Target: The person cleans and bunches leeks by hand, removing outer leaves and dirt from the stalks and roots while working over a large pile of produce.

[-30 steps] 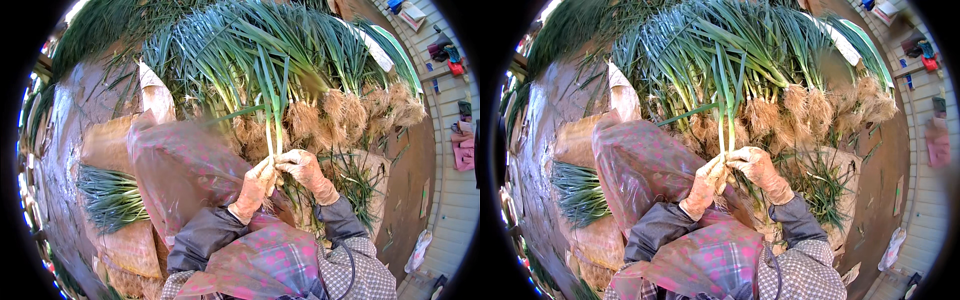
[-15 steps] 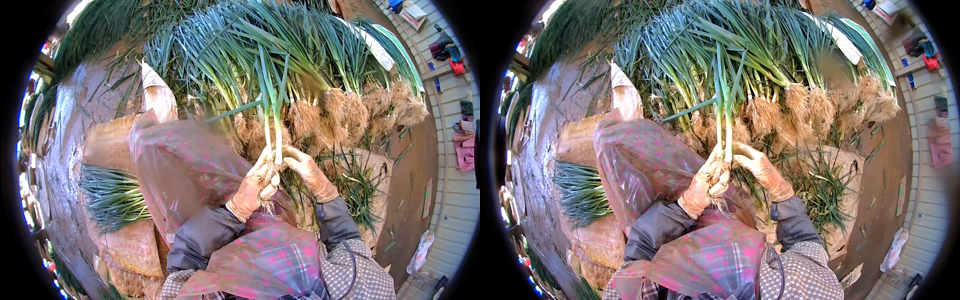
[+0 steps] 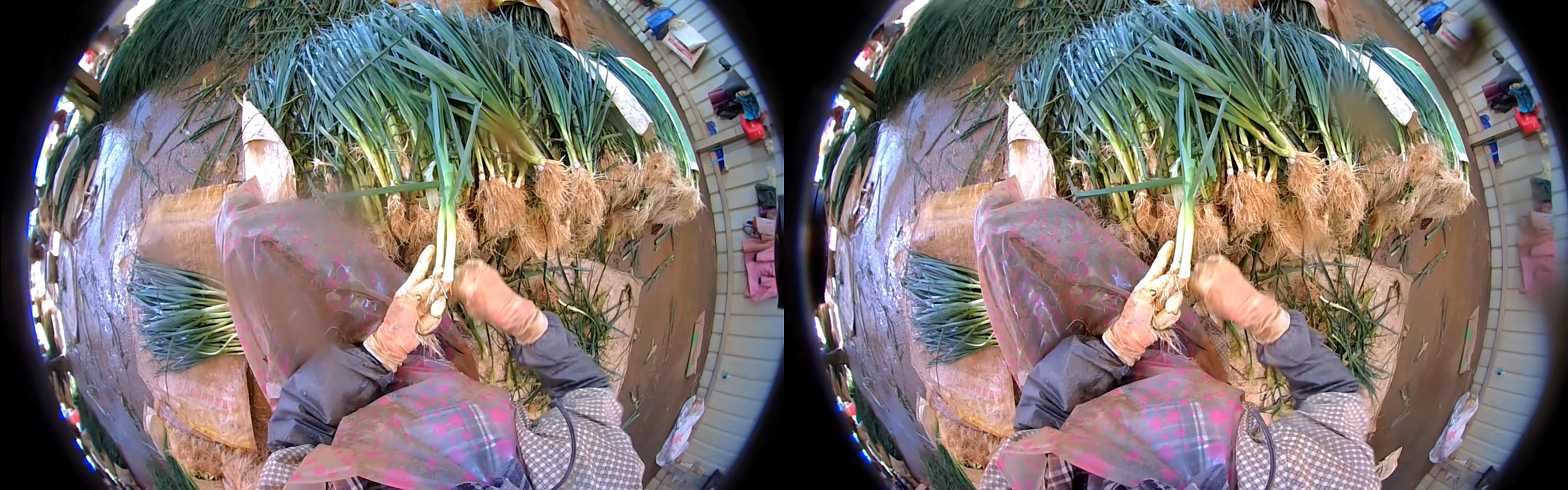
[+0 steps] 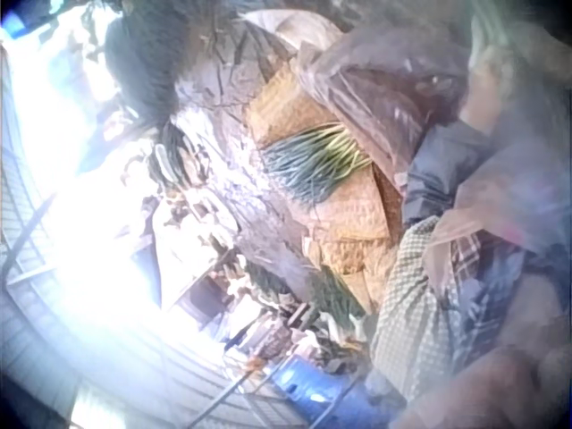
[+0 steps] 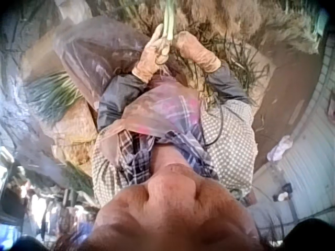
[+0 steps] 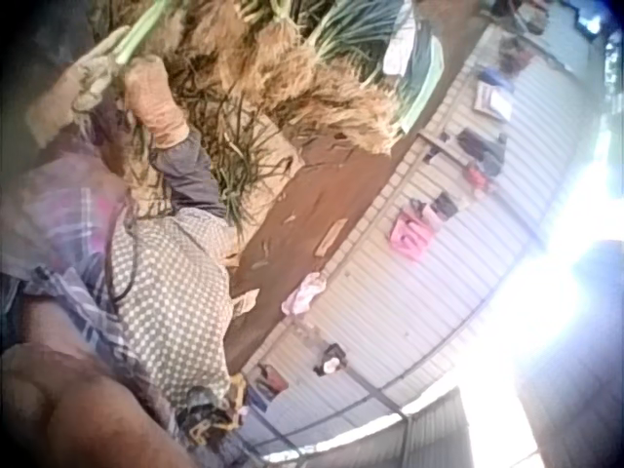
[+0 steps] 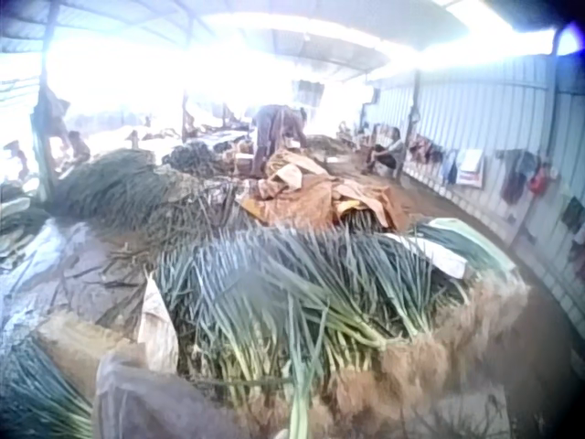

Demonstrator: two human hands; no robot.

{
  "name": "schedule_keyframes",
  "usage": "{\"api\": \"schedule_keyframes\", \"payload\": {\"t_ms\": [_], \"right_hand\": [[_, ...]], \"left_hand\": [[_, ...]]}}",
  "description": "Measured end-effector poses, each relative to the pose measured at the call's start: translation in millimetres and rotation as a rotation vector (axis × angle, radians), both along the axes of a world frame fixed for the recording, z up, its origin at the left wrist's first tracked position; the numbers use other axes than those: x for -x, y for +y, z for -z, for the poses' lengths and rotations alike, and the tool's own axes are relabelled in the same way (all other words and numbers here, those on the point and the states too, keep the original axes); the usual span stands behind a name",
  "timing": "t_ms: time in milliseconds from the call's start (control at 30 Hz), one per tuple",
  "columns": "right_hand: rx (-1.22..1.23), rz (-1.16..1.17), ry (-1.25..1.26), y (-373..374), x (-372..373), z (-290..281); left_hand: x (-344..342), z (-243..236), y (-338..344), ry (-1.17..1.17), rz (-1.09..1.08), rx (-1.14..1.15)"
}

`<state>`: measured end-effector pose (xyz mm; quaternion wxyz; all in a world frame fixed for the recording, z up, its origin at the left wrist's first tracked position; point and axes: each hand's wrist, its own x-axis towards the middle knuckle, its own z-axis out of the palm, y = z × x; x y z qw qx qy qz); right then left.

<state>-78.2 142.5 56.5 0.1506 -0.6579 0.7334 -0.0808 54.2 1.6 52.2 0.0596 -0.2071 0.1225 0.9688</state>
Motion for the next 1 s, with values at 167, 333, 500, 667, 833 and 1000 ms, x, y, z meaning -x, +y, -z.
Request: {"api": "schedule_keyframes", "payload": {"t_ms": [167,333,500,667,833,1000], "right_hand": [[-1.151,-0.047,0.019,70.8,-0.4,31.9],[0.376,1.028,-0.672,36.1,37.4,-2.0],[0.138,0.421,0.555,-58.2,59.3,-38.7],[-0.349,0.168,0.984,-122.5,86.4,32.8],[-0.39,0.044,0.885,-145.5,72.3,12.3],[-0.054,0.529,-0.141,-147.4,74.7,-13.1]], "left_hand": [[8.5,-7.3,20.0,-0.104,0.05,0.126],[9.3,-7.3,34.0,0.133,0.319,0.708],[9.7,-13.7,32.5,-0.034,0.428,0.887],[9.8,12.4,38.8,0.014,0.366,1.151],[6.4,11.0,37.9,0.06,0.141,0.975],[4.2,0.3,14.2,0.013,0.366,0.523]]}}
